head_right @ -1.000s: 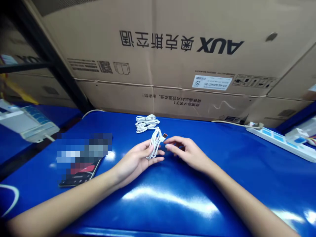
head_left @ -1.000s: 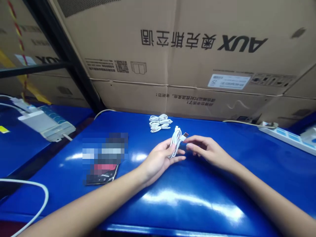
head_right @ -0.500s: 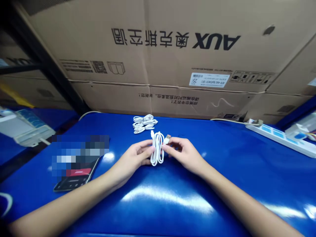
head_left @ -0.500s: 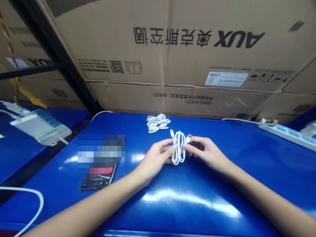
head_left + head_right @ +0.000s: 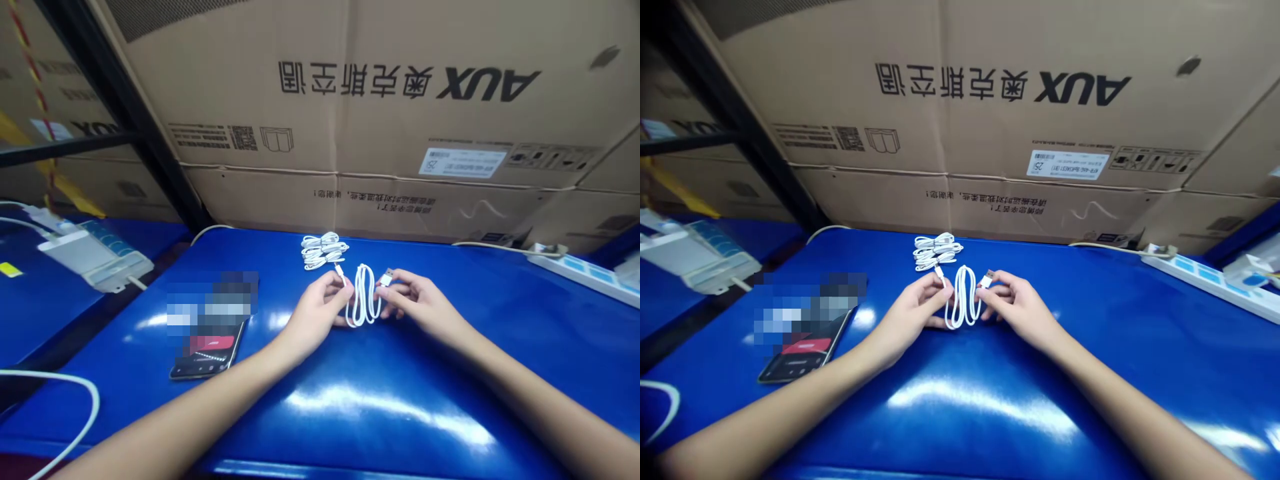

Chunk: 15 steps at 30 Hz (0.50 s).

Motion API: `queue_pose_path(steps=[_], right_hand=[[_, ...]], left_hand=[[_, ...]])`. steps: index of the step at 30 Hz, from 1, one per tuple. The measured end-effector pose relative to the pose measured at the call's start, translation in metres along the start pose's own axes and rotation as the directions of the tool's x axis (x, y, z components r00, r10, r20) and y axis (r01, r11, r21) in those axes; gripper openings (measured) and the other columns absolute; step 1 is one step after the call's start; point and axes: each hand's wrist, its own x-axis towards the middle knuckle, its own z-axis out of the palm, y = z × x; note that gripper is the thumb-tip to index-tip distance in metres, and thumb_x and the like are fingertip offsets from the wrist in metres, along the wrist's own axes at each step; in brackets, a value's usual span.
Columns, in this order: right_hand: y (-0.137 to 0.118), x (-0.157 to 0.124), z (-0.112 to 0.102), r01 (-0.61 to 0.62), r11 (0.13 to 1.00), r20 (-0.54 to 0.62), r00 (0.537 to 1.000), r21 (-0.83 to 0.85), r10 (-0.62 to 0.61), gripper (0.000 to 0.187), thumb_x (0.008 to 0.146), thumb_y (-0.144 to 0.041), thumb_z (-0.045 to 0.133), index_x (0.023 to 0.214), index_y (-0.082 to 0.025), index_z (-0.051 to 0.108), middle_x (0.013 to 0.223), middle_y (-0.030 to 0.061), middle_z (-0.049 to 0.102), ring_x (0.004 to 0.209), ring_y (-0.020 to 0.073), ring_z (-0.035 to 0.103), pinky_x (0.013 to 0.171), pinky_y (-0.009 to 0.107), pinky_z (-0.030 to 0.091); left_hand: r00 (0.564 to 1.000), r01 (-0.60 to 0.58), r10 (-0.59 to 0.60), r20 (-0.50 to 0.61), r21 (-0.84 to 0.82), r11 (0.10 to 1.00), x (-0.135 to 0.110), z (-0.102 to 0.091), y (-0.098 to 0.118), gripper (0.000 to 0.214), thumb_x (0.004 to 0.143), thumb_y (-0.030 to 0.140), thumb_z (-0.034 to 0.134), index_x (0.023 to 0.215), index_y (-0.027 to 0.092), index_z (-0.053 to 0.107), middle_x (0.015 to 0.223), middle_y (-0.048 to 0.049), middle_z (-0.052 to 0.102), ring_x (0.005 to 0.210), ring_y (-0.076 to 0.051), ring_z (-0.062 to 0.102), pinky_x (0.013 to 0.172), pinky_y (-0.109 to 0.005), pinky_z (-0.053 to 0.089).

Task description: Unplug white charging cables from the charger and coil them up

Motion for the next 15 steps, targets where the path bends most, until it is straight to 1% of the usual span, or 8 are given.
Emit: queue_pose_path(steps=[2, 5, 9, 12, 15], right_hand=[[0.0013, 0.0009, -0.0008, -0.026, 1.0, -0.001, 1.0, -0.011, 0.026, 0.041, 0.083, -0.058, 0.072, 0.095, -0.021, 0.057, 0.076, 0.0029, 0.074, 0.067, 0.0221, 0.072, 0.058, 0.031, 0.05], [0.0022, 0.0013, -0.0002, -0.025, 1.0, 0.028, 0.999, -0.002, 0.025, 0.043, 0.084, -0.058, 0.071, 0.097, -0.02, 0.058, 0.078, 0.0045, 0.075, 0.071, 0.0226, 0.073, 0.06, 0.031, 0.051], [0.0014, -0.0004, 0.0024, -0.016, 1.0, 0.078, 0.997, 0.02, 0.015, 0.044, 0.084, -0.057, 0.072, 0.101, -0.02, 0.058, 0.084, 0.0051, 0.076, 0.074, 0.0212, 0.073, 0.063, 0.03, 0.051], [0.0013, -0.002, 0.0035, -0.011, 1.0, 0.104, 0.995, 0.003, 0.01, 0.039, 0.088, -0.054, 0.068, 0.104, -0.02, 0.056, 0.088, 0.0058, 0.077, 0.077, 0.0218, 0.074, 0.065, 0.031, 0.052], [0.0041, -0.0009, 0.0027, -0.011, 0.999, 0.103, 0.995, -0.036, 0.015, 0.035, 0.091, -0.051, 0.065, 0.105, -0.02, 0.056, 0.088, 0.0071, 0.077, 0.076, 0.0231, 0.074, 0.065, 0.033, 0.052]], left_hand=[[1.0, -0.01, 0.01, -0.018, 0.018, 1.0, 0.0028, -0.0016, -0.0005, 0.034, 0.082, 0.045, 0.075, 0.09, 0.018, 0.057, 0.092, -0.0048, 0.066, 0.085, -0.022, 0.069, 0.063, -0.03, 0.061], [1.0, -0.003, 0.004, -0.019, 0.03, 1.0, 0.0049, -0.0034, -0.0012, 0.034, 0.082, 0.045, 0.075, 0.09, 0.018, 0.057, 0.091, -0.0046, 0.065, 0.082, -0.021, 0.069, 0.061, -0.029, 0.061], [1.0, -0.006, 0.005, 0.018, 0.024, 1.0, 0.0022, -0.0026, -0.001, 0.034, 0.083, 0.045, 0.074, 0.092, 0.019, 0.056, 0.094, -0.0042, 0.064, 0.083, -0.021, 0.069, 0.062, -0.031, 0.061], [0.999, -0.019, 0.018, 0.051, 0.028, 0.999, 0.0, -0.0012, -0.0018, 0.032, 0.084, 0.044, 0.073, 0.093, 0.02, 0.055, 0.1, -0.0045, 0.064, 0.084, -0.022, 0.069, 0.064, -0.034, 0.062], [0.998, -0.019, 0.016, 0.062, 0.044, 0.999, 0.0024, -0.0012, -0.0048, 0.031, 0.085, 0.044, 0.071, 0.094, 0.02, 0.055, 0.102, -0.0058, 0.064, 0.085, -0.022, 0.069, 0.065, -0.036, 0.062]])
